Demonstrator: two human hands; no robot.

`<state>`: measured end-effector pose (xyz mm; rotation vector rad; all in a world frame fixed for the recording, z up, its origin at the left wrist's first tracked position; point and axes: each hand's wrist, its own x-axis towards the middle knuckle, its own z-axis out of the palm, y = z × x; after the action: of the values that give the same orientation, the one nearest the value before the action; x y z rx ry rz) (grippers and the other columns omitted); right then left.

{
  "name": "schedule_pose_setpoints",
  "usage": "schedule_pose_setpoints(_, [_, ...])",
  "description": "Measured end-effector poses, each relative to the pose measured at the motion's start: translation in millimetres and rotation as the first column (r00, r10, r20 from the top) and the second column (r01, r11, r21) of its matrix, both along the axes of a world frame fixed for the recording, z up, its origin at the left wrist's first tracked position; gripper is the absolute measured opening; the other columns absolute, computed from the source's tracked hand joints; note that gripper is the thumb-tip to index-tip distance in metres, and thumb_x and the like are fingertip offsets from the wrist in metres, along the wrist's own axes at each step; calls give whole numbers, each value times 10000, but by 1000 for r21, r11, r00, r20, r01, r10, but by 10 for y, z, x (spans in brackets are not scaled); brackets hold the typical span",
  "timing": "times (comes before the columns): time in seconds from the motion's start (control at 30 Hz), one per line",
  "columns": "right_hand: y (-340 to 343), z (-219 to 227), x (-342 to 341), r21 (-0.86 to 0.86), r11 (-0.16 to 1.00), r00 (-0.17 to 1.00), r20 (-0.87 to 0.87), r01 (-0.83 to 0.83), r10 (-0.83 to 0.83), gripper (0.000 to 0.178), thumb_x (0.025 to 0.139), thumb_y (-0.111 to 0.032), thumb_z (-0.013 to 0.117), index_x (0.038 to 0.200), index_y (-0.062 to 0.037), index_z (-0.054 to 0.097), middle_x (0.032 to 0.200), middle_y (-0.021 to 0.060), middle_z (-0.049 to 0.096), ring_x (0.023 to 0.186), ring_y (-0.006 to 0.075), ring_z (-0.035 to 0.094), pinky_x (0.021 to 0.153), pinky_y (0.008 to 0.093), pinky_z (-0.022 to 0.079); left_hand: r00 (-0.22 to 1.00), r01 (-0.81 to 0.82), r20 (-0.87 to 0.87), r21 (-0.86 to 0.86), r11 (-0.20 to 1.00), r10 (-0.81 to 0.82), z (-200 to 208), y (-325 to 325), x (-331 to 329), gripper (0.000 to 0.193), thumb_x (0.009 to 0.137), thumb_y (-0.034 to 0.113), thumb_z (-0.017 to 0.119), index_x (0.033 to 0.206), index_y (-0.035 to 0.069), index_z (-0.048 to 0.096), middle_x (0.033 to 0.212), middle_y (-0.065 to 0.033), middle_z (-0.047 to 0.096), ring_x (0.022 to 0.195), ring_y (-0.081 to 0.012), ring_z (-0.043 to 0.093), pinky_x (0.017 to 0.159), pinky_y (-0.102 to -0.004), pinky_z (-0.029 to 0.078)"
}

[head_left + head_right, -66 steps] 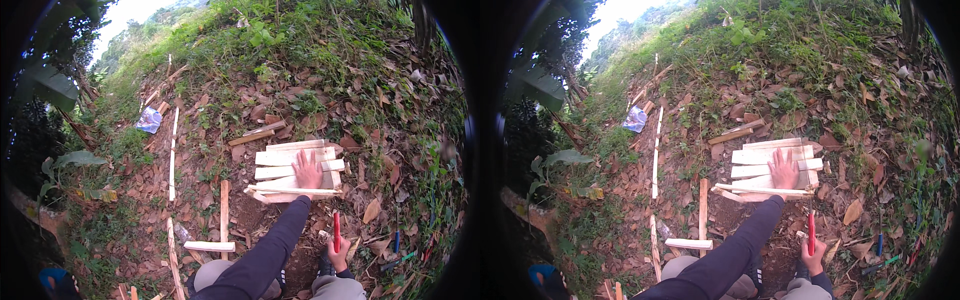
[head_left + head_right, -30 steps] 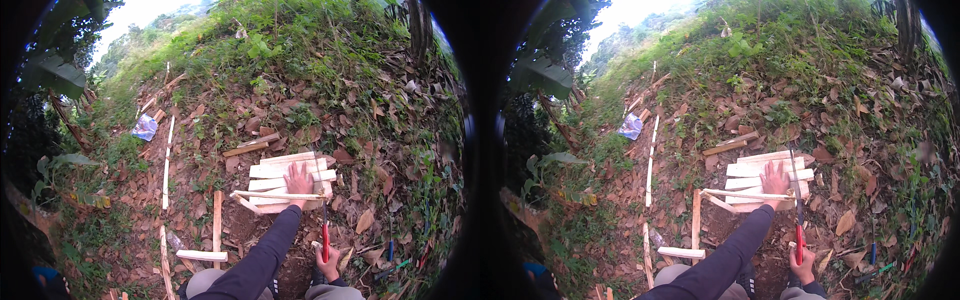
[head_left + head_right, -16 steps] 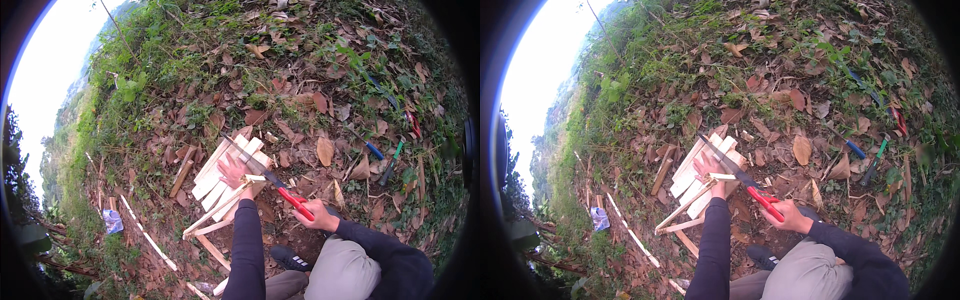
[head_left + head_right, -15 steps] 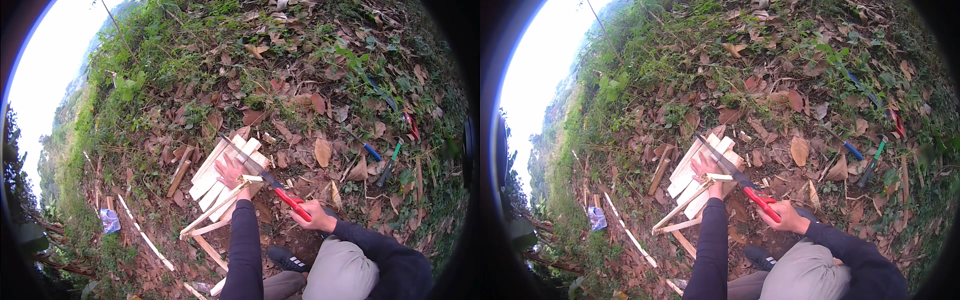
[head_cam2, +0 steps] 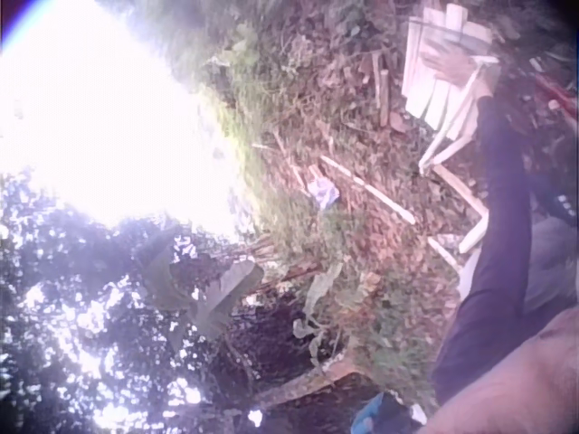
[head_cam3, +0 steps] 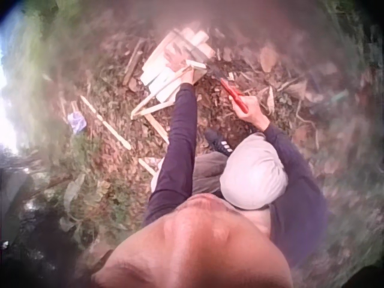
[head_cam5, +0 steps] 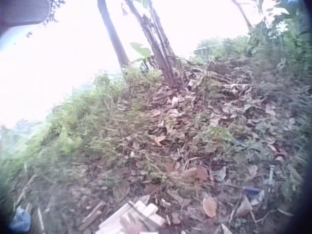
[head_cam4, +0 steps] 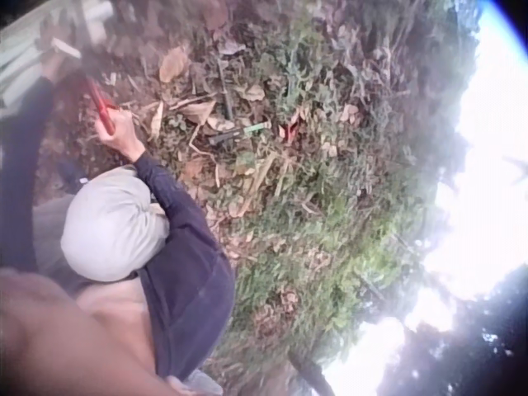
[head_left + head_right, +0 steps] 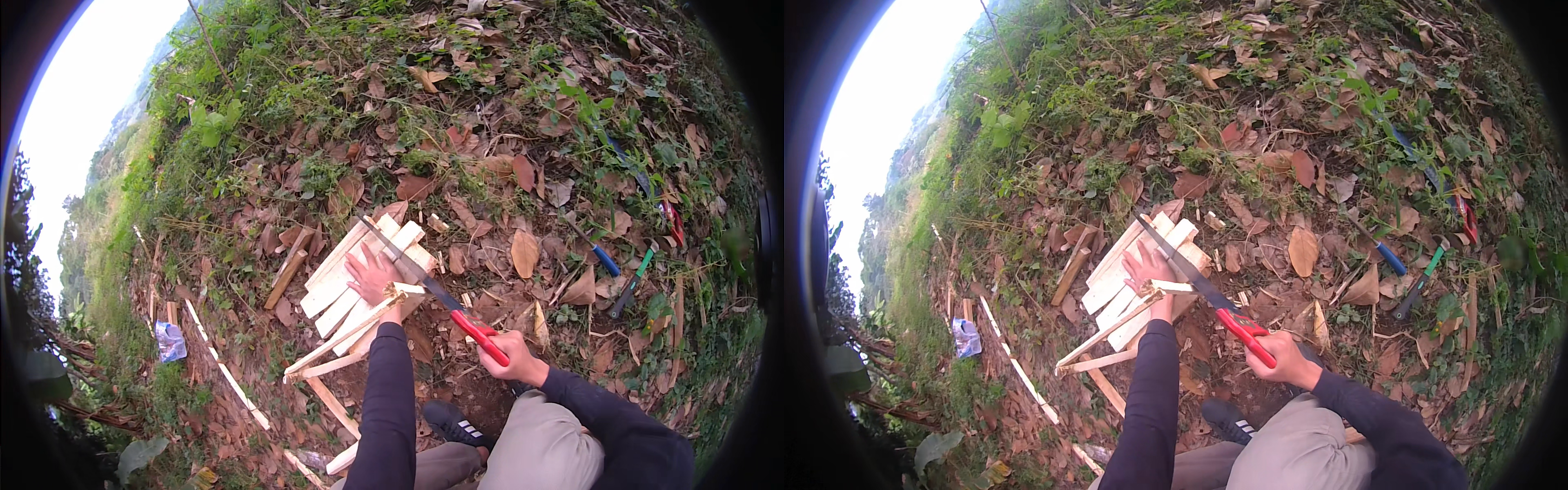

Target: The person sits on the ground and assembles a wooden frame using a hammer and a saw. They drive nails into the wood to secure the pieces together and use a saw to trim the ends of the wooden slats.

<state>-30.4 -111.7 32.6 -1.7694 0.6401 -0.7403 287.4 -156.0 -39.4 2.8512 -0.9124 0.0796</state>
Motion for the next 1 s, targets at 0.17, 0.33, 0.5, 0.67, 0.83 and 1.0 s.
schedule_pose_setpoints(0.17, [-397, 99, 559, 108, 992, 998, 8, 68, -69, 75, 814, -101, 666, 777, -36, 654, 596, 126, 582, 500, 271, 606, 512, 357, 472, 999, 27, -30, -19, 999, -28, 7, -82, -77, 557, 1028, 431, 422, 1543, 219, 416, 1627, -211, 271, 1511, -390, 240, 1181, -618, 220])
schedule_pose_setpoints(0.33, [-50, 118, -14, 68, 997, 999, -34, -22, 24, 94, 808, -83, 677, 735, -33, 644, 563, 104, 557, 466, 250, 587, 492, 346, 460, 990, 39, -128, -112, 993, -53, -89, 62, 125, 561, 1028, 430, 427, 1540, 201, 426, 1632, -218, 253, 1521, -386, 211, 1191, -620, 185])
schedule_pose_setpoints(0.5, [-71, 130, 64, 108, 994, 997, -72, 33, -26, 135, 814, -85, 672, 705, -17, 633, 537, 113, 537, 453, 235, 583, 481, 344, 449, 998, 48, 52, -15, 999, -47, -48, -21, -107, 578, 1025, 443, 424, 1564, 239, 381, 1635, -208, 249, 1517, -386, 220, 1179, -640, 202])
schedule_pose_setpoints(0.67, [-178, 185, 404, 135, 991, 1000, -22, 10, -8, 88, 811, -78, 662, 755, -13, 643, 559, 129, 553, 465, 245, 591, 487, 345, 449, 991, 3, -135, -77, 997, -14, -51, 29, 112, 564, 1029, 442, 414, 1547, 219, 417, 1640, -208, 241, 1527, -371, 206, 1195, -625, 166])
schedule_pose_setpoints(0.83, [55, 84, -115, 49, 999, 997, -75, 14, -11, 162, 782, -53, 673, 644, -25, 591, 510, 113, 511, 426, 260, 567, 471, 365, 442, 999, 13, -47, -68, 998, -16, 54, -1, -15, 589, 1027, 455, 384, 1564, 213, 384, 1638, -214, 240, 1527, -374, 203, 1205, -608, 155])
schedule_pose_setpoints(1.0, [-207, 38, 517, 48, 996, 997, -39, 69, -67, 189, 829, -52, 641, 660, -7, 568, 516, 122, 485, 418, 227, 537, 468, 345, 417, 998, 5, -68, -72, 997, -10, -3, 6, 36, 581, 1024, 452, 387, 1559, 225, 392, 1639, -216, 234, 1522, -393, 207, 1192, -622, 173])
